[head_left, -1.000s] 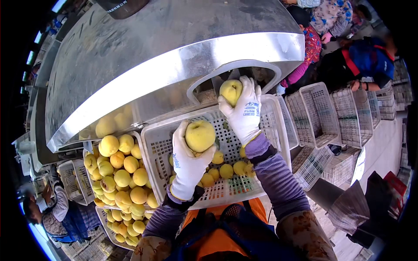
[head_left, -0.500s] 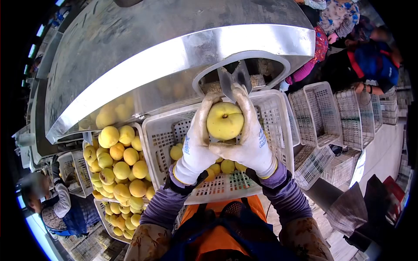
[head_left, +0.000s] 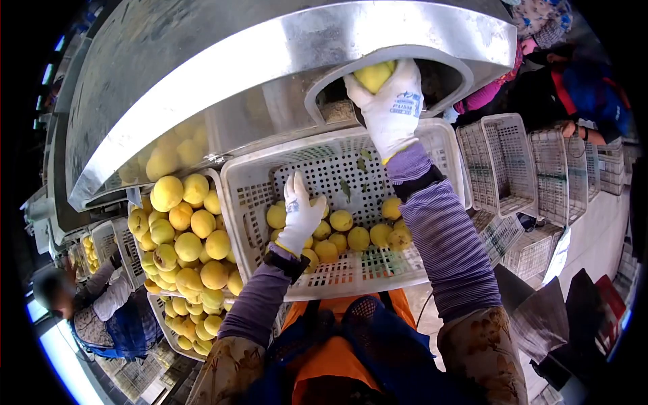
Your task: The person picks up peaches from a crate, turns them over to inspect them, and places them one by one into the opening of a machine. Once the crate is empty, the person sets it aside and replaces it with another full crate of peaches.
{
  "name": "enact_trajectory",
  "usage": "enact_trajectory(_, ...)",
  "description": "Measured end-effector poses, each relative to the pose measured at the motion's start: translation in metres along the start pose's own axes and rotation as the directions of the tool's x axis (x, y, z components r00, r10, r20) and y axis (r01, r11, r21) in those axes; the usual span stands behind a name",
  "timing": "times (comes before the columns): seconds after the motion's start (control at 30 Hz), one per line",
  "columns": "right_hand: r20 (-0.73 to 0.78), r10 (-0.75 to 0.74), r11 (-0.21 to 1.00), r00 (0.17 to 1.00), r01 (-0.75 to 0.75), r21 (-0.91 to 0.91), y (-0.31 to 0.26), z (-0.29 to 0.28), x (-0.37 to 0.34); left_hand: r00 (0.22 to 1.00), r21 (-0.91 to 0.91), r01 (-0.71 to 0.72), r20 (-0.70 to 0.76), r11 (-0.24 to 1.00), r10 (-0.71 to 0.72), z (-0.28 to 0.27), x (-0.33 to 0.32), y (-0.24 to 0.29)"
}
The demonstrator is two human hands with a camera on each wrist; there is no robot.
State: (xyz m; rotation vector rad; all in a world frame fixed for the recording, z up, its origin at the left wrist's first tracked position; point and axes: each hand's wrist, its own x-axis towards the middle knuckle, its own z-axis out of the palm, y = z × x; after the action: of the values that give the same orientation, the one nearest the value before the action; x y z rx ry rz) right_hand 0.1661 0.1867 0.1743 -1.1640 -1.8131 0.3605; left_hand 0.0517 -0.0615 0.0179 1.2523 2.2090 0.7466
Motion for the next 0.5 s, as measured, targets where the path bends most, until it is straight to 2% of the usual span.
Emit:
enact_trajectory(0.03,0.131,0.007,1.0,0.991,-0.009,0.017,-0.008,-0.009,0.013,0.989,0.223,0.094,0.09,0.97,-0.117,0.011,-0.006,-0.018)
enact_trajectory(0.07,0.25,0.004,0.999,0.968,-0.013,0.035,-0.016,-0.017,0.029,0.961,0.438,0.148,0.149,0.887,-0.234,0.019,-0.004,-0.029)
enact_trajectory(0.13,0.052,-0.135,0.99,0.989,0.137,-0.025,-0.02,-0.027,0.022,0.938,0.624,0.019,0.259,0.782,-0.23,0.018,0.007,-0.035)
enact_trajectory(0.17,-0.133,-0.229,0.973,0.964,0.228,-0.021,-0.018,-0.024,-0.001,0.93,0.67,-0.033,0.293,0.742,-0.223,0.028,0.007,-0.047)
enact_trajectory(0.23,0.009,-0.207,0.978,0.978,0.207,0.016,-0.009,-0.018,-0.079,0.867,0.692,-0.197,0.454,0.695,-0.206,0.029,0.015,-0.037)
enact_trajectory(0.27,0.335,-0.079,0.997,0.939,0.077,0.021,-0.002,-0.017,-0.131,0.823,0.687,-0.28,0.531,0.67,-0.2,0.033,0.018,-0.035)
enact_trajectory(0.3,0.645,0.058,0.996,0.762,0.001,-0.091,0.007,-0.006,-0.171,0.815,0.717,-0.385,0.56,0.581,-0.15,0.046,0.018,-0.046)
enact_trajectory(0.33,0.79,0.225,0.965,0.57,-0.016,-0.263,0.014,0.011,-0.211,0.772,0.7,-0.42,0.61,0.578,-0.178,0.048,0.019,-0.045)
enact_trajectory(0.4,0.859,0.17,0.943,0.483,0.174,-0.285,0.04,0.039,-0.293,0.732,0.689,-0.459,0.651,0.56,-0.202,0.049,0.024,-0.044)
enact_trajectory(0.43,0.924,0.23,0.931,0.307,0.206,-0.3,0.056,0.057,-0.318,0.715,0.69,-0.52,0.674,0.504,-0.186,0.06,0.029,-0.064)
enact_trajectory(0.47,0.95,0.286,0.92,0.121,0.242,-0.308,0.068,0.07,-0.331,0.66,0.64,-0.574,0.731,0.512,-0.173,0.056,0.036,-0.062)
enact_trajectory(0.5,0.929,0.371,0.917,-0.012,0.165,-0.364,0.064,0.071,-0.314,0.698,0.653,-0.509,0.694,0.56,-0.175,0.05,0.039,-0.06)
